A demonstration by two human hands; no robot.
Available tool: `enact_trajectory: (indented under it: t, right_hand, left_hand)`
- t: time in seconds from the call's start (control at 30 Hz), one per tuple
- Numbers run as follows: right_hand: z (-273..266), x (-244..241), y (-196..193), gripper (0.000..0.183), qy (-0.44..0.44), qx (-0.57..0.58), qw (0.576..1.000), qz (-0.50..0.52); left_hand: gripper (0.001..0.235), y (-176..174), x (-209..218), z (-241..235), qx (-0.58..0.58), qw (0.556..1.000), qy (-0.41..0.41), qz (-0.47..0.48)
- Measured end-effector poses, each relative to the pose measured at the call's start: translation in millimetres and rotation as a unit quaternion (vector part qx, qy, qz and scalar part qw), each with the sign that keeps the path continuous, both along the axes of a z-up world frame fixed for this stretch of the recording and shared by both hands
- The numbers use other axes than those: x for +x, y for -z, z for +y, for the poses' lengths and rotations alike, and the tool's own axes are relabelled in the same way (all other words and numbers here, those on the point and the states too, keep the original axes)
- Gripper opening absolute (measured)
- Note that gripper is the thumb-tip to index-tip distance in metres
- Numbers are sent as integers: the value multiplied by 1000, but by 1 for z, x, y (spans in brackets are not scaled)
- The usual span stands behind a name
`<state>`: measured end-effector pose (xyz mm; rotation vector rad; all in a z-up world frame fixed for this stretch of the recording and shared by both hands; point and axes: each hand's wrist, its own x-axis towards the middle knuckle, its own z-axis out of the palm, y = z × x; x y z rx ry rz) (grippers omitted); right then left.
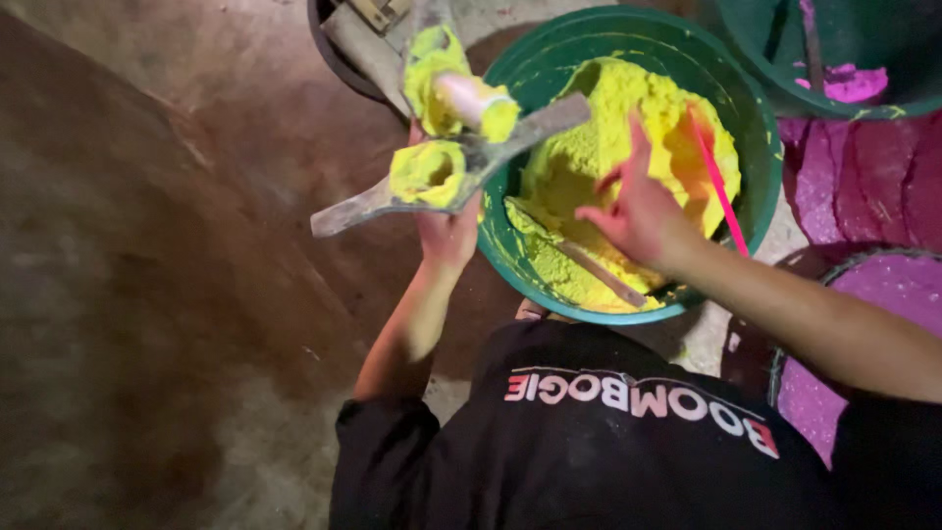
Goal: The person uses a handheld extruder to form yellow dough rings onto a purple glittery surface, then fills the centers with pink dough using a smaller tool. The process is repeated to create multiple two-toned decorative circles.
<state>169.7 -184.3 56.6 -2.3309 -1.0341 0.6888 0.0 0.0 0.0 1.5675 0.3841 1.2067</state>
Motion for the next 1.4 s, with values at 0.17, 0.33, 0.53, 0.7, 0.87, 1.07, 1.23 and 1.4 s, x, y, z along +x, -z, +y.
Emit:
enact_trajectory:
  t: [0.17, 0.33, 0.53, 0.7, 0.87, 1.07, 1.23, 1.4]
  right_hand:
    - [-3, -23, 25, 37, -280, -193, 916, -212]
    - [16, -28, 32, 13, -347, -283, 849, -281]
    - [38, 4, -4, 19, -302, -259, 868, -297]
    - [39, 25, -18, 19, -357, -192, 852, -332]
    - [43, 25, 16, 20, -420, -117, 799, -414]
    - [13, 10, 4, 35, -458, -299, 794, -267]
    - [-30, 9, -18, 55, -378, -341, 850, -131]
    - [-97, 51, -66, 54, -302, -211, 930, 15]
  left_hand:
    - [40, 74, 10, 8, -6, 994, -2, 108]
    - [67, 64, 46, 9, -4, 999, 33, 24]
    - [106, 5, 60, 14, 12, 1000, 19, -22]
    - [98, -1, 63, 12, 101, 993, -54, -4]
    - [31, 8, 64, 16, 144, 986, -73, 37]
    - [30, 16, 67, 17, 153, 984, -83, 34]
    - [27, 16, 66, 16, 185, 976, -86, 81]
    - [43, -6, 58, 9, 247, 957, -81, 131]
